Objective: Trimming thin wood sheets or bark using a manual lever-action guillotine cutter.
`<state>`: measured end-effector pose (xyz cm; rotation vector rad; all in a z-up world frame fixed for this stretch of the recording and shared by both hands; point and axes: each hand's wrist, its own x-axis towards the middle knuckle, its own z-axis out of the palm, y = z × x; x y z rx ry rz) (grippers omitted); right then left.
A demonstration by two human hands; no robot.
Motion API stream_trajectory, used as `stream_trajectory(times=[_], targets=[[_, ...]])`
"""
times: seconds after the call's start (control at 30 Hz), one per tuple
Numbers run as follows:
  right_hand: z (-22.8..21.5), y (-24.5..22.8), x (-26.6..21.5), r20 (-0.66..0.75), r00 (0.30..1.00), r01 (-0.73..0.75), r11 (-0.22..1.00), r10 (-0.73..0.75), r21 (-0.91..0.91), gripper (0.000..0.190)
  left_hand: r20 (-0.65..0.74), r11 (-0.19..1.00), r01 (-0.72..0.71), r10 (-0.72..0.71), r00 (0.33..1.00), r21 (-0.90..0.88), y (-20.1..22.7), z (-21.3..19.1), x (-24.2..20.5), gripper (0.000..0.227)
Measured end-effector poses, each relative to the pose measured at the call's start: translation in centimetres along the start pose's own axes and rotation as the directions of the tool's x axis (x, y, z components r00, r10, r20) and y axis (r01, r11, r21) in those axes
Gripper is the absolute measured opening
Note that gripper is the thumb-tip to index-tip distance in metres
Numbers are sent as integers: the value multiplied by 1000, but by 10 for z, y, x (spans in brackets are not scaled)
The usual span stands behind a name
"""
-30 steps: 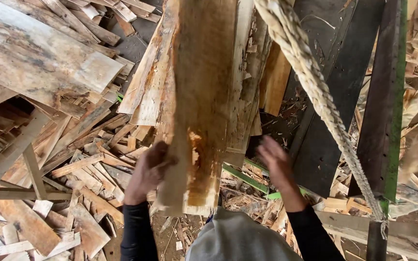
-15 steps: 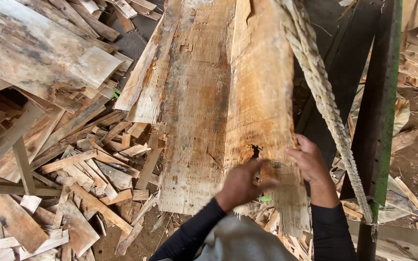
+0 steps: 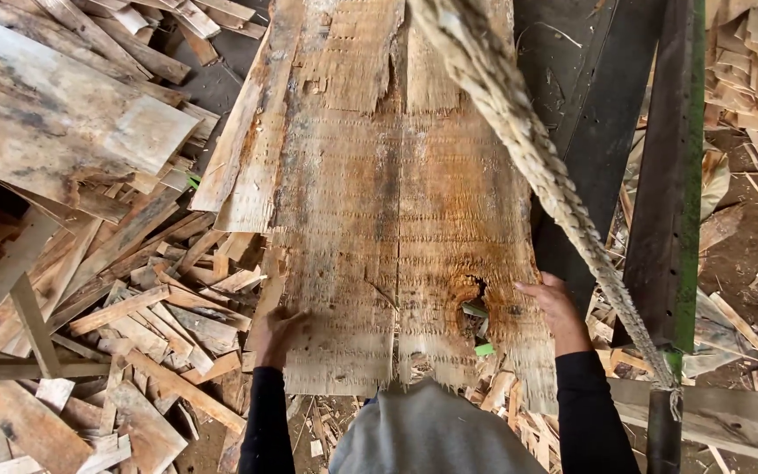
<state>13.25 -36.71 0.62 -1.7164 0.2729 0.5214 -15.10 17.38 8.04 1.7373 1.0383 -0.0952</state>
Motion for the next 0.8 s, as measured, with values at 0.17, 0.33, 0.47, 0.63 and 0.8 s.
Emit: stream_trajectory(times=[0.17, 0.33, 0.47, 0.63, 0.8], targets=[[6, -43, -23, -52, 998, -42, 994, 37, -98, 112, -88, 999, -34, 32, 996, -20, 15, 7, -5, 31], [15, -63, -42, -139, 985, -131, 970, 103, -206, 115, -73, 951, -109, 92, 993, -288, -23, 16, 25, 27], [12, -61, -34, -106, 974, -218, 953, 200, -208, 114, -6, 946, -108, 111, 994, -307, -23, 13, 24, 23], [8, -67, -32, -20, 985, -175, 972, 174, -155, 112, -24, 888, -207, 216, 976, -411, -10, 12, 17, 23], [21, -99, -59, -143, 957, -281, 932, 253, -228, 103, -16, 955, -173, 174, 985, -242, 30, 3, -22, 22]])
